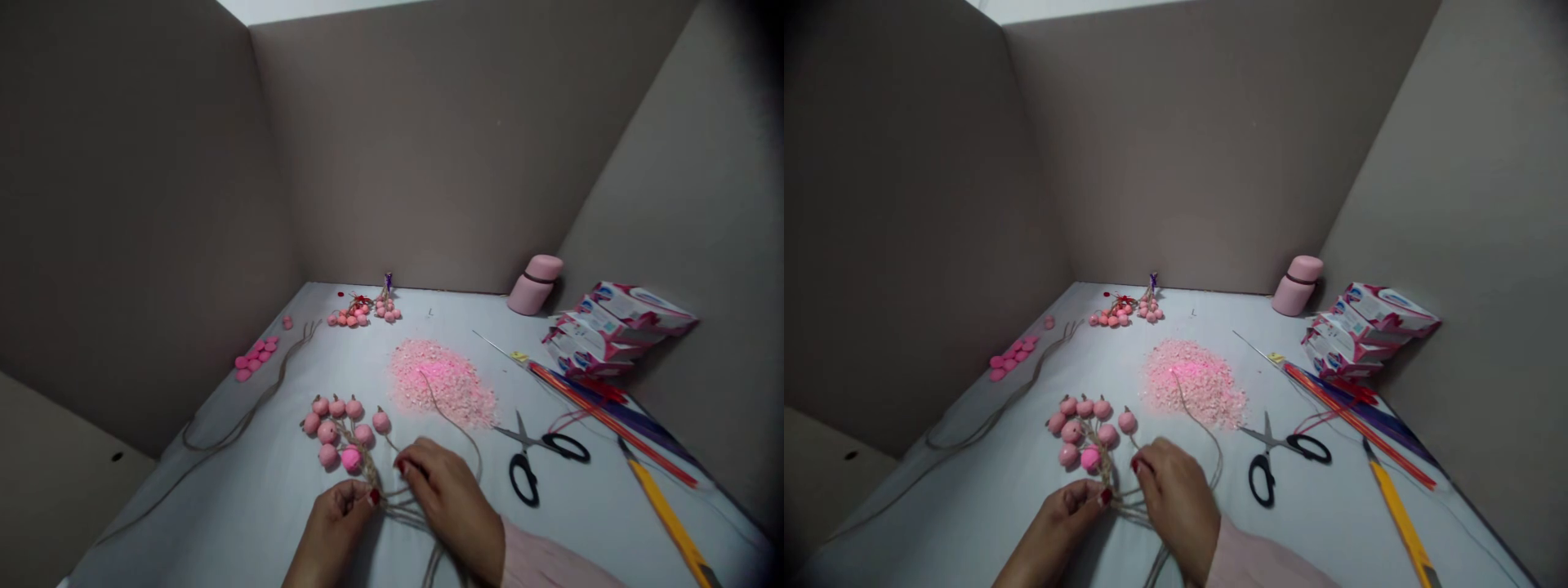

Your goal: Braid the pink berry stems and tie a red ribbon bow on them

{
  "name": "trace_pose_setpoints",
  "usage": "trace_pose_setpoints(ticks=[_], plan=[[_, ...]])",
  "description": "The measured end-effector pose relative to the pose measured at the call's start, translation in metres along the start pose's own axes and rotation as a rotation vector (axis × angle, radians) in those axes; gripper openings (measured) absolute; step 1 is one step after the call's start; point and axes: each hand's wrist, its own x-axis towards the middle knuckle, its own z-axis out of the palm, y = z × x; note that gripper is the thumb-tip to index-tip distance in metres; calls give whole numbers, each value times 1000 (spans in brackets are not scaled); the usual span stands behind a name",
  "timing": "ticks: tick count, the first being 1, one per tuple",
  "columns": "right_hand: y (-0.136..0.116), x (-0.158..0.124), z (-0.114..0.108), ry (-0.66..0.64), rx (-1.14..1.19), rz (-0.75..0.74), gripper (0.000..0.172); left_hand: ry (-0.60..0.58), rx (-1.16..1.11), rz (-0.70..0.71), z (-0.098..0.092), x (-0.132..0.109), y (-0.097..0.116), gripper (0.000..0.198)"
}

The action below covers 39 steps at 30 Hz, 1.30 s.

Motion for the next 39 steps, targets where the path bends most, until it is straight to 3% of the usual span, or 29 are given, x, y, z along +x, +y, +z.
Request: trace_pose_setpoints(ticks=[3, 6, 9, 14, 18, 26, 32, 36, 39], plan=[[6, 1, -9, 67, -363, -14, 10, 18, -22, -17, 4, -1, 1, 39], [14, 3, -9, 24, -428, 25, 13, 28, 10, -15, 5, -2, 3, 37], [16, 7, -7, 42, -130, 33, 12, -1, 52, 17, 4, -2, 1, 31], [5, 7, 4, -180, 562, 293, 5, -38, -16, 25, 6, 4, -8, 26], [-4, -3, 15, -213, 677, 339, 7, -99, -103, 52, 11, 5, -6, 22], [3, -7, 13, -78, 357, 173, 9, -21, -57, 30, 9, 1, -4, 23], [4, -6, 14, -96, 160, 105, 9, -46, -101, 0, 11, 0, 3, 25], [2, -6, 12, -143, 10, 76, 13, -4, -25, 9, 10, 0, 0, 24], [-1, -6, 8, -107, -124, 7, 12, -2, 20, 33, 10, 0, 0, 22]])
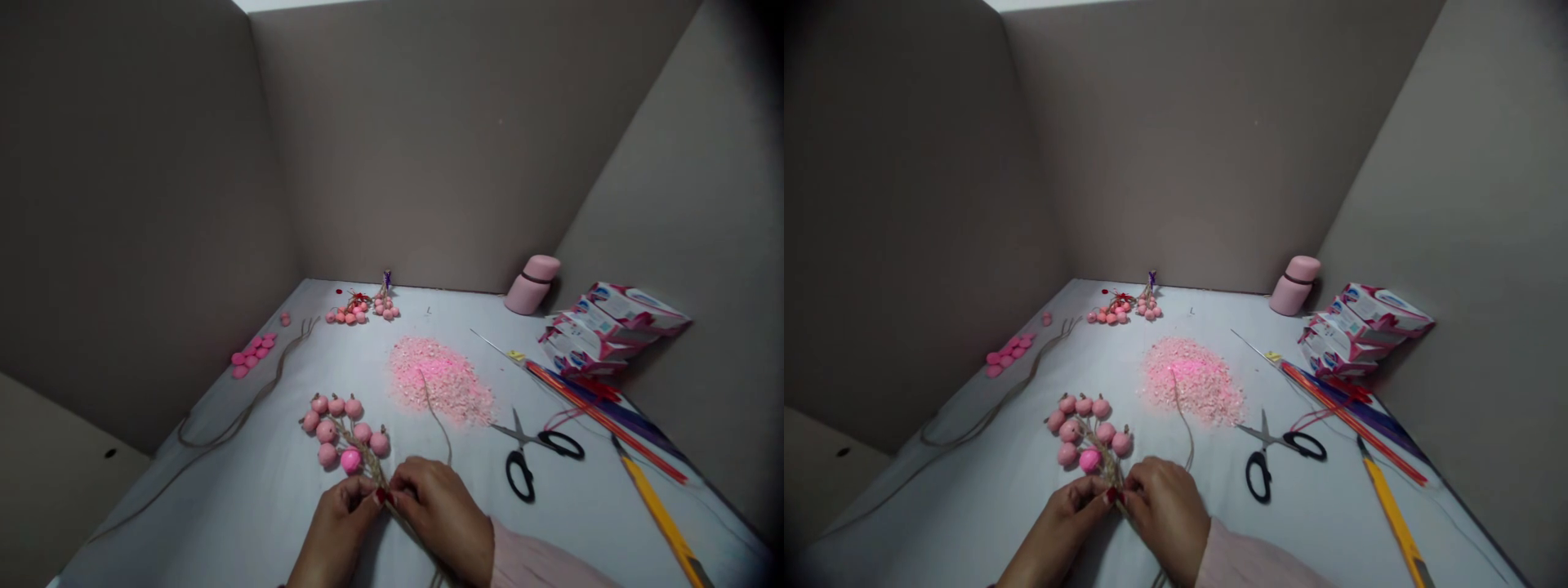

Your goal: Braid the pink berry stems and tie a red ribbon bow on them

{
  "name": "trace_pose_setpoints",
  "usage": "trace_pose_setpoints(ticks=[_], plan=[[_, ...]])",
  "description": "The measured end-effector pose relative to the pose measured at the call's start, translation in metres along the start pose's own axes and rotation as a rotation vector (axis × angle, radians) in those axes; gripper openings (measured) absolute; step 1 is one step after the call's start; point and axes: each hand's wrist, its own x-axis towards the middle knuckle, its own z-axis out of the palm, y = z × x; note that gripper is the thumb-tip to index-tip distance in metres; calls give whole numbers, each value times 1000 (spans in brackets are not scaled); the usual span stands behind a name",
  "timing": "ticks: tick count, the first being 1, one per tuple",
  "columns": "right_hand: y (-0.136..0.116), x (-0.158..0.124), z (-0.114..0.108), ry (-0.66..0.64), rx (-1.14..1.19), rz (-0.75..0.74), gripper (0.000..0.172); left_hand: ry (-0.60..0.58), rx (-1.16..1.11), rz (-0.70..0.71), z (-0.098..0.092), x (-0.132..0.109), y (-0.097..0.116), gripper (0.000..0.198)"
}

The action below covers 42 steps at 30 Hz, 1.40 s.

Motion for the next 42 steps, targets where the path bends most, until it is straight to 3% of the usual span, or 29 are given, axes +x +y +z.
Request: trace_pose_setpoints(ticks=[5, 11, 25, 29, 38, 42], plan=[[-4, -1, -5, 63, -104, -120, 10, -34, 25, 72, 2, 0, 1, 23], [-4, -2, -6, -29, -42, -19, 15, -23, 31, 79, 2, -1, -1, 21], [-8, -13, -10, -24, 74, 25, 16, -20, -32, 66, 5, -5, 3, 16], [-10, -16, -8, -24, 100, -21, 19, -26, -91, 64, 7, -6, 3, 15], [-21, -20, 2, -86, -44, -11, 17, -19, -372, -63, 16, -4, -3, 25], [-16, -22, 12, -51, -4, -15, 19, 25, -388, -145, 20, -6, -6, 41]])
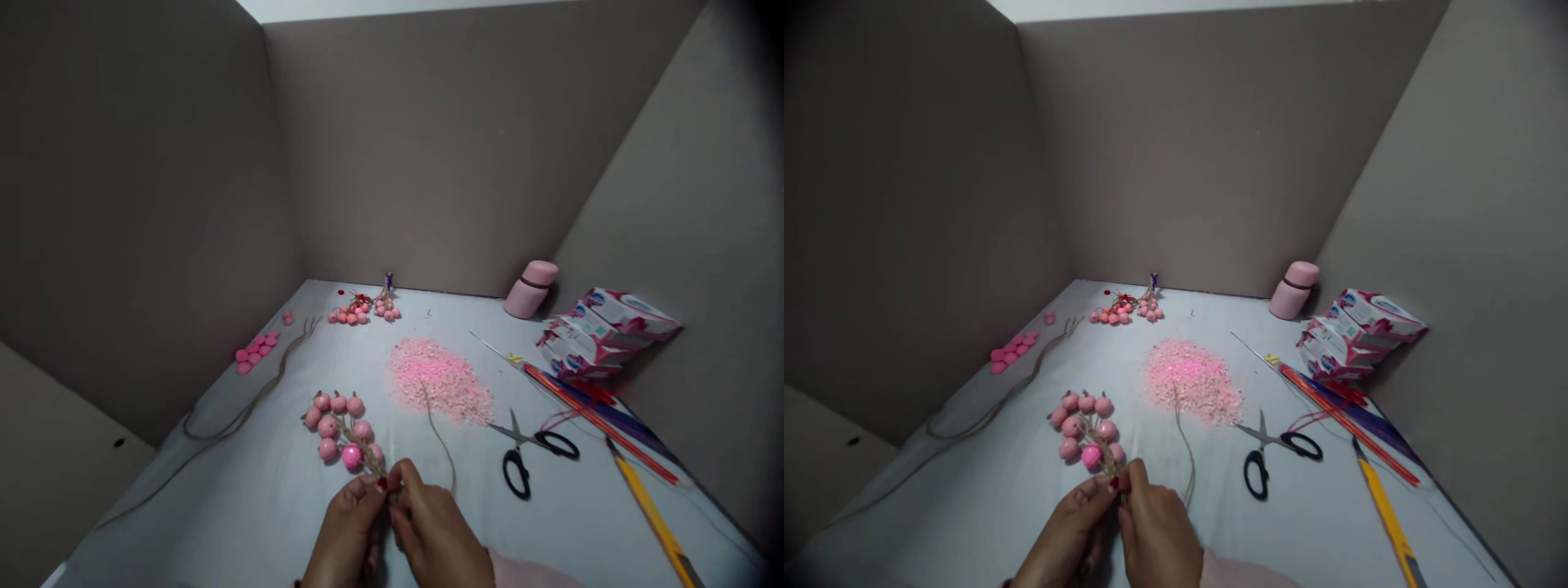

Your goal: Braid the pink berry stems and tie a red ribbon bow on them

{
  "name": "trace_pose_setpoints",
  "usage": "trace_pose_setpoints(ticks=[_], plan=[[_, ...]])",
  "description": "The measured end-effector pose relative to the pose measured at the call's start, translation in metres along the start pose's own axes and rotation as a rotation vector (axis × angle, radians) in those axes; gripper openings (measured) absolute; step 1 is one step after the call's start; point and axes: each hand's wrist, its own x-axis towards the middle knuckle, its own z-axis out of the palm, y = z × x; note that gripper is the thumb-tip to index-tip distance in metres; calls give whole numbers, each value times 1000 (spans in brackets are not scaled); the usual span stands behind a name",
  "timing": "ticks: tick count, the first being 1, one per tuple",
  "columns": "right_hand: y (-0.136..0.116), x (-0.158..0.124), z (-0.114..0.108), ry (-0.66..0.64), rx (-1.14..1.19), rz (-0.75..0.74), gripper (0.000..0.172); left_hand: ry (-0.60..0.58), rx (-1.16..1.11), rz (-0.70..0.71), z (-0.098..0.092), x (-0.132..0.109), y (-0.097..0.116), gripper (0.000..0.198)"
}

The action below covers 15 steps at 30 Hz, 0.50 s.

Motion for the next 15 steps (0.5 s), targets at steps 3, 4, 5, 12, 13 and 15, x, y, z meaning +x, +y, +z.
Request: trace_pose_setpoints(ticks=[3, 4, 5, 12, 13, 15], plan=[[3, 0, 4, 18, 6, 11, 19, -1, -30, -5, 1, 0, -3, 48], [4, 0, 5, 15, 9, 20, 19, -3, -40, -4, 2, 0, -4, 48], [4, 0, 6, 13, 14, 34, 18, 2, -46, -4, 3, 1, -5, 48], [-3, -1, 3, -1, 144, 35, 22, 33, -223, 25, 10, -2, -6, 43], [-2, -4, 0, -13, 174, 31, 24, 52, -243, 28, 10, -2, -6, 43], [6, -15, -10, -56, 214, 56, 27, 111, -178, 18, 7, -1, -6, 44]])
